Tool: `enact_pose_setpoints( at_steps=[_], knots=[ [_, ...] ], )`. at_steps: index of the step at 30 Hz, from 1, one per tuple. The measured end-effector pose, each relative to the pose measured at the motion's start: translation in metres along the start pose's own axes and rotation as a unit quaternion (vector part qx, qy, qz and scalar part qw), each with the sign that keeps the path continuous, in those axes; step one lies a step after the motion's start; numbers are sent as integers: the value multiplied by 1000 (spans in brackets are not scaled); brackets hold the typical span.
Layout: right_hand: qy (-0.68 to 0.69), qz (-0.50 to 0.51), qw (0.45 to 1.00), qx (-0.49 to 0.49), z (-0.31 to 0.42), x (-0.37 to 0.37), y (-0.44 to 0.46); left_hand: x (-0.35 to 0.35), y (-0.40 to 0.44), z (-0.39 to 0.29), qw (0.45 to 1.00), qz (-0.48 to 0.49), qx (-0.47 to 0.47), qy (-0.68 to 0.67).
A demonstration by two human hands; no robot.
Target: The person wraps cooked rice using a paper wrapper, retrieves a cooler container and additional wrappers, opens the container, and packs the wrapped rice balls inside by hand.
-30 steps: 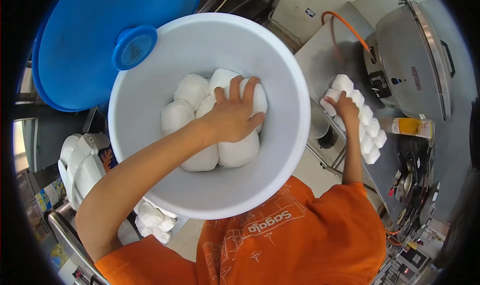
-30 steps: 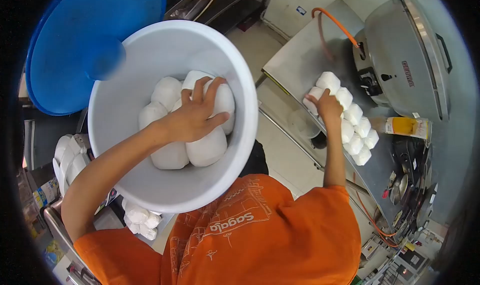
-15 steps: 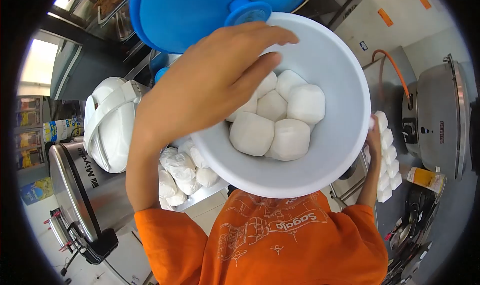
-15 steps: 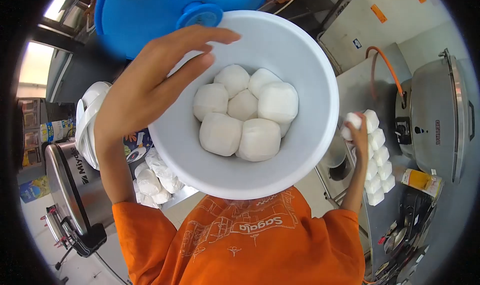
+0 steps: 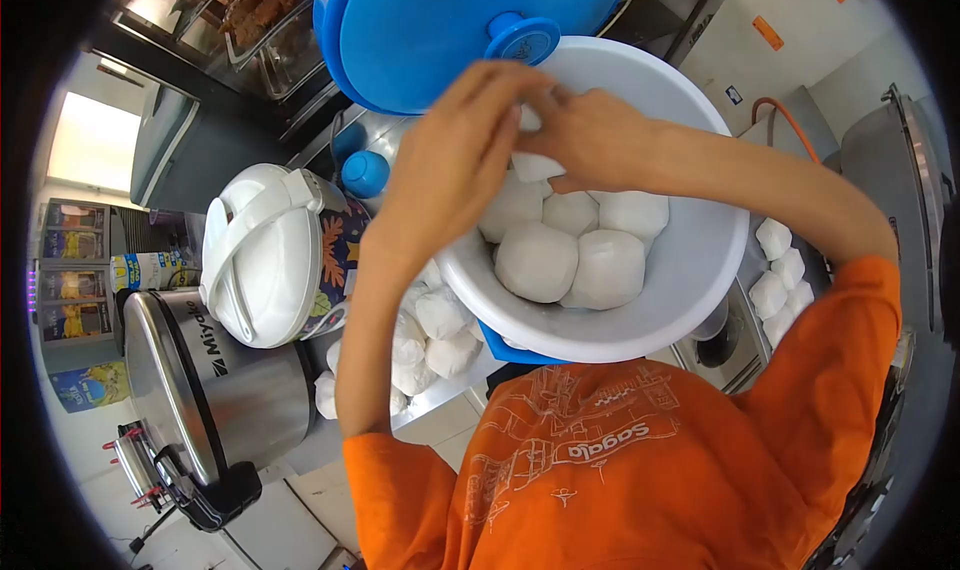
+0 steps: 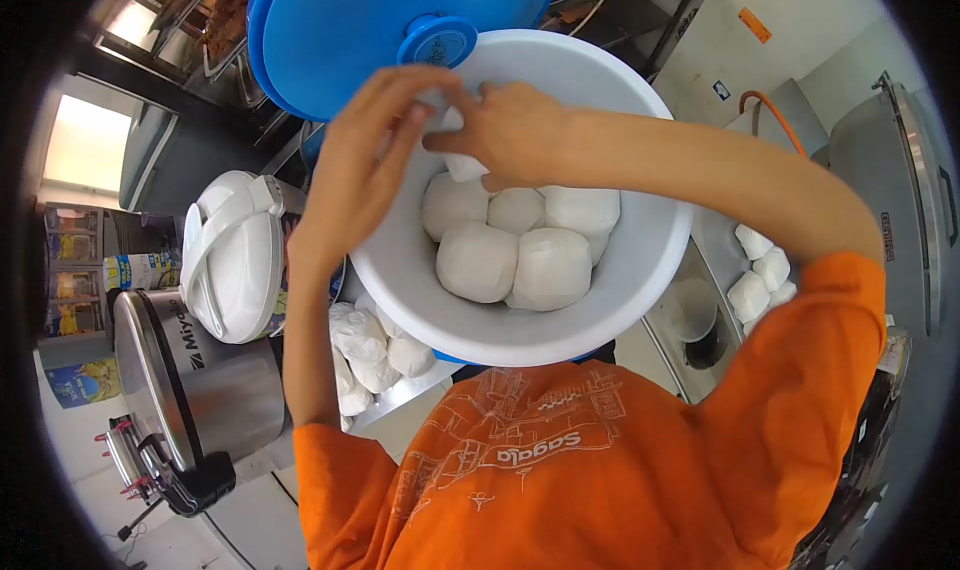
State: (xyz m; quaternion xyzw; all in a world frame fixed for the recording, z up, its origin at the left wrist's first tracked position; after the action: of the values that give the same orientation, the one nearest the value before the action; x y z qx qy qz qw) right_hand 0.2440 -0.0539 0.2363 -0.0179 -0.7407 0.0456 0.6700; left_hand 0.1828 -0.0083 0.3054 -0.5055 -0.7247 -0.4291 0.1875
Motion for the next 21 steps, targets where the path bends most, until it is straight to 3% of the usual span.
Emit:
enact_pose_setpoints(
  at_steps=[3, 9, 15, 17, 19, 21],
  knots=[
    [-185, 23, 981, 47, 11, -35, 6, -9, -8, 0, 997, 31, -25, 61],
    [-290, 14, 950, 113, 6, -55, -8, -14, -10, 0, 992, 38, -57, 103],
    [26, 194, 981, -11, -24, -42, -3, -14, -10, -1, 992, 69, -36, 103],
    [104, 40, 994, -14, -32, -8, -19, -13, -9, -3, 993, 69, -33, 92],
    [348, -42, 933, -82, -43, 55, -58, -14, -6, -4, 993, 77, -18, 88],
    [452, -204, 854, -160, -88, 76, -120, -13, -2, -8, 998, 40, -20, 46]
  ],
)
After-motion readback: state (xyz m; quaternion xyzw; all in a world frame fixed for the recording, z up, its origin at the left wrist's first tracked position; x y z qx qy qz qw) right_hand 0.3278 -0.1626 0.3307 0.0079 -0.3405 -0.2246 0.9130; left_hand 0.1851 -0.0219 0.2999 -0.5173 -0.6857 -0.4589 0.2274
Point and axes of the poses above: each hand's wrist, its own y-axis towards the middle knuckle, its own x-axis out of the back of the hand, z = x × y, the point moved 8 cm from there along y, towards the middle knuckle, and after that the axes turned 3 degrees about -x, right-handed, at the moved point
